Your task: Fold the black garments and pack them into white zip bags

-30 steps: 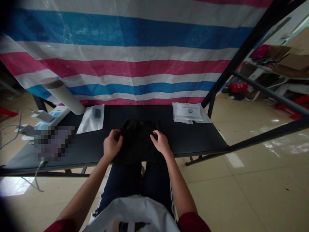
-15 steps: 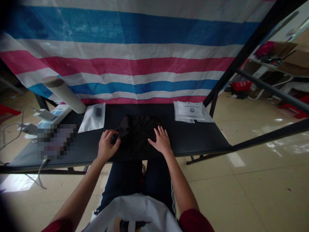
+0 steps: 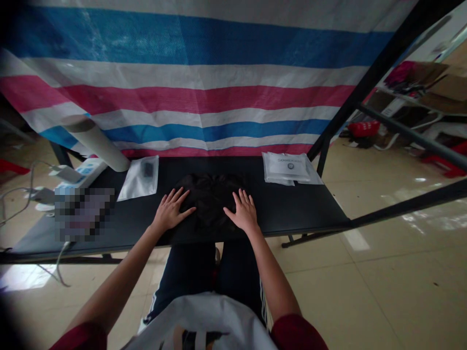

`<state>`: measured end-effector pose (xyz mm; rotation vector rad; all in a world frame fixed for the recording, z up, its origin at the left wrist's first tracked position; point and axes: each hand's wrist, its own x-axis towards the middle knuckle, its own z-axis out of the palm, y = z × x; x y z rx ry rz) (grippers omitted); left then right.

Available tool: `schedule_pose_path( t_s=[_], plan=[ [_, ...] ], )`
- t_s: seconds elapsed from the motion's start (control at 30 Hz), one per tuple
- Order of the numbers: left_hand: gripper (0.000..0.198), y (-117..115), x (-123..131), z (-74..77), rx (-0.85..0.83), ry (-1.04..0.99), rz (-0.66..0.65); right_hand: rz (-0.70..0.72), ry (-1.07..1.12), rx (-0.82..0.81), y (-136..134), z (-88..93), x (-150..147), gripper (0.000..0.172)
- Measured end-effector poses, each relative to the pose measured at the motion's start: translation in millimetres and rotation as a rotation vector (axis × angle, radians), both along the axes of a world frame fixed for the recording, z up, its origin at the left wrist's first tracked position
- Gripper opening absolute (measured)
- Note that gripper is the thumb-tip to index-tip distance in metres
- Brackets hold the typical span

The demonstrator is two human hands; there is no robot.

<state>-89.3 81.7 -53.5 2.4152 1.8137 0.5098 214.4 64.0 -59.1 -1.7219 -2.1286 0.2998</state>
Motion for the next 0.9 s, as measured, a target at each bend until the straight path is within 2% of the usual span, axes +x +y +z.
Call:
schedule_pose_path(
  t_s=[0.13,0.23,0.33,0.4,0.5,0.6,0.7,0.8,0.9],
  plan=[
    [0.076,3,-4,0.0,-0.004,0.022,-0.011,0.005,0.064,-0.001,3,-1.3,-2,0.074],
    [0.072,5,-7,-0.4,-0.013,0.015,-0.036,0.028,0.265,-0.001,7,-1.5,8,0.070],
    [0.067,6,-13,0.7,-0.040,-0.014,-0.067,-0.034,0.522,0.038,7,-2.9,34,0.061],
    [0.064,6,-19,2.3,-0.049,-0.049,-0.090,-0.113,0.559,0.082,3,-5.7,60,0.060],
    [0.063,4,-37,4.4,-0.025,-0.095,-0.103,-0.221,0.406,0.111,-7,-13.5,109,0.063],
    [0.063,1,-59,4.5,-0.007,-0.092,-0.079,-0.358,0.159,0.096,-18,-22.9,163,0.067],
    [0.063,-2,-74,2.5,-0.006,-0.061,-0.056,-0.512,-0.078,0.029,-23,-29.4,216,0.072],
    [0.062,-3,-78,-0.6,0.019,-0.027,-0.047,-0.691,-0.182,-0.059,-21,-31.7,258,0.079],
    [0.063,-3,-76,-3.5,0.053,0.003,-0.058,-0.840,-0.205,-0.104,-14,-32.3,287,0.085]
  ],
)
